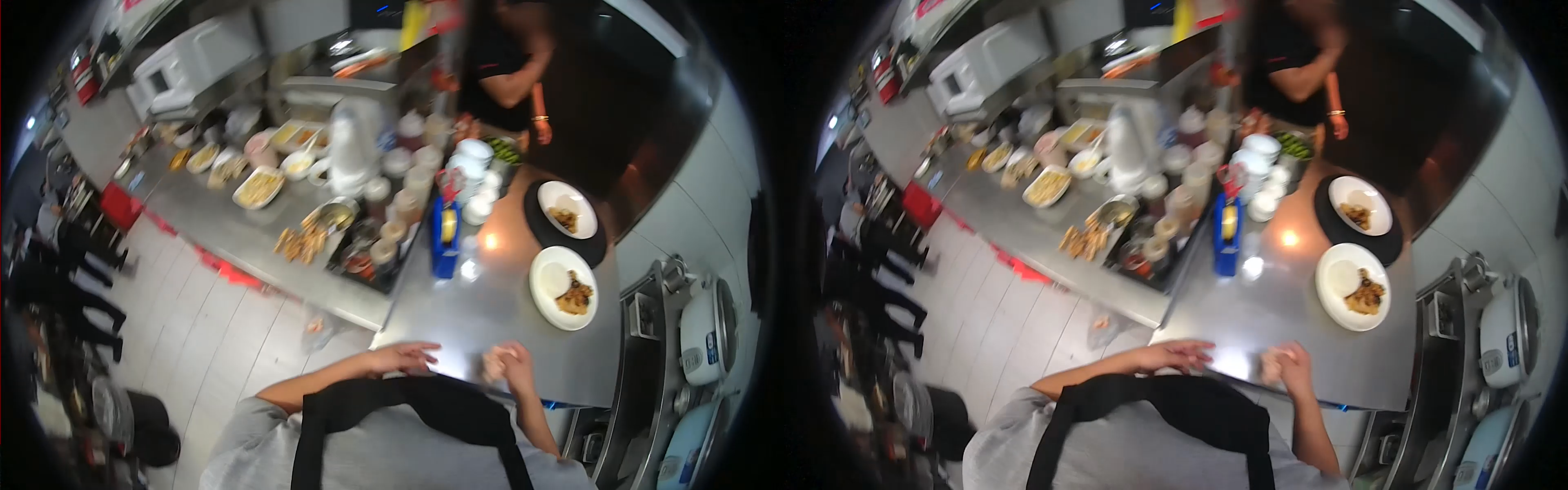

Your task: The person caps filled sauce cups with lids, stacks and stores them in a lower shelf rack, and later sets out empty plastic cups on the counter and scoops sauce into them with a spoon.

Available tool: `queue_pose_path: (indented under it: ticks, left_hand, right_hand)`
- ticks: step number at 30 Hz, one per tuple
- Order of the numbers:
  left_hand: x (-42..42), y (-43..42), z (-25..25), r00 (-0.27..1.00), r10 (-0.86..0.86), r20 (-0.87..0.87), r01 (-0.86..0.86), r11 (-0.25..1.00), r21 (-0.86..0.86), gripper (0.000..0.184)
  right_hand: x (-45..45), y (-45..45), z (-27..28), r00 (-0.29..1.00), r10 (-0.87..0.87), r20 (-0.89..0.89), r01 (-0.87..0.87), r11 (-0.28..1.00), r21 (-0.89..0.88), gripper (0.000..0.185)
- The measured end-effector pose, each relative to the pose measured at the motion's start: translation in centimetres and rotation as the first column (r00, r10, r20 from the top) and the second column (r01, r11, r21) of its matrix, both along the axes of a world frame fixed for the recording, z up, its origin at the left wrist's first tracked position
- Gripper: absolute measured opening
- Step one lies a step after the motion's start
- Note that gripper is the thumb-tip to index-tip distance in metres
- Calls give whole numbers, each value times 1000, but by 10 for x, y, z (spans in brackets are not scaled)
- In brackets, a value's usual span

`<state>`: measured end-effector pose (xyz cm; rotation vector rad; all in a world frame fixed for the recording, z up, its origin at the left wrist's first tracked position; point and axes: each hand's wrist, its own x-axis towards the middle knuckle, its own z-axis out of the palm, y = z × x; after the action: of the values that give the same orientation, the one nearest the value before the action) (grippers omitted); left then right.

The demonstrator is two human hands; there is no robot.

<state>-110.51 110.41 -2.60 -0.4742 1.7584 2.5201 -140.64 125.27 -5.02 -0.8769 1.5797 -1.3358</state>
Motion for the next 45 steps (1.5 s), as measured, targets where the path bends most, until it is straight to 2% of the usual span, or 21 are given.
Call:
queue_pose_path:
  ticks: [3, 6, 8, 10, 15, 19, 21, 23, 25, 27, 29, 32, 33, 35, 37, 39, 41, 42, 43, 44, 45]
  left_hand:
    - [119, 10, -8, 932, 333, 143, -334, 942, -20, 53]
    - [232, 36, -14, 741, 624, 248, -626, 776, -82, 48]
    - [297, 55, -16, 609, 731, 309, -733, 667, -132, 45]
    - [348, 73, -21, 478, 799, 364, -815, 559, -156, 44]
    - [416, 89, -24, 283, 895, 345, -928, 346, -135, 43]
    - [433, 69, -33, 264, 914, 308, -945, 309, -106, 43]
    - [441, 53, -36, 266, 921, 284, -947, 305, -102, 44]
    - [453, 40, -28, 255, 931, 261, -951, 290, -105, 44]
    - [464, 13, -40, 283, 931, 230, -946, 310, -91, 44]
    - [481, -20, -56, 321, 917, 237, -928, 354, -113, 43]
    - [479, -60, -45, 348, 905, 244, -900, 395, -183, 43]
    - [471, -112, -18, 359, 907, 220, -871, 410, -272, 44]
    - [468, -126, -15, 348, 916, 202, -874, 395, -284, 44]
    - [464, -148, -10, 324, 929, 178, -886, 364, -286, 44]
    - [465, -165, -6, 338, 926, 165, -888, 372, -269, 45]
    - [466, -182, -6, 363, 921, 142, -887, 388, -249, 45]
    - [471, -198, -9, 387, 914, 120, -886, 405, -227, 46]
    - [471, -207, -3, 400, 909, 120, -877, 417, -239, 46]
    - [474, -220, -5, 451, 890, 73, -851, 453, -266, 44]
    - [473, -230, 1, 472, 881, 17, -831, 451, -325, 41]
    - [470, -239, 12, 504, 863, -48, -820, 460, -340, 41]
  right_hand:
    - [155, -65, 52, 945, 317, 78, -313, 948, -58, 13]
    - [280, -121, 64, 805, 588, -72, -591, 788, -170, 18]
    - [351, -149, 67, 730, 585, -353, -681, 663, -309, 19]
    - [406, -181, 79, 691, 626, -362, -717, 659, -228, 18]
    - [489, -287, 101, 778, 275, -565, -595, 610, -523, 15]
    - [494, -386, 47, 584, 232, -778, -721, 588, -366, 15]
    - [470, -413, 30, 196, 318, -928, -725, 684, 81, 20]
    - [449, -435, 26, -45, 389, -920, -520, 778, 353, 26]
    - [438, -449, 46, -37, 534, -845, -454, 744, 491, 27]
    - [433, -474, 50, -56, 430, -901, -509, 764, 397, 31]
    - [445, -434, 149, 8, 407, -914, -367, 851, 376, 33]
    - [429, -464, 225, 270, 307, -913, -782, 623, -21, 30]
    - [425, -462, 270, 417, 278, -866, -797, 570, -200, 25]
    - [412, -483, 353, 695, 269, -667, -708, 412, -573, 17]
    - [391, -513, 430, 925, 212, -316, -376, 375, -848, 24]
    - [344, -584, 495, 889, 455, 56, -84, 281, -956, 25]
    - [324, -617, 548, 871, 278, 405, 218, 520, -826, 23]
    - [311, -635, 559, 861, 312, 402, 224, 477, -850, 19]
    - [244, -695, 572, 798, 539, 269, 50, 386, -921, 18]
    - [256, -690, 574, 825, 421, 377, 193, 418, -888, 15]
    - [235, -703, 574, 532, 839, 112, -182, 243, -953, 8]
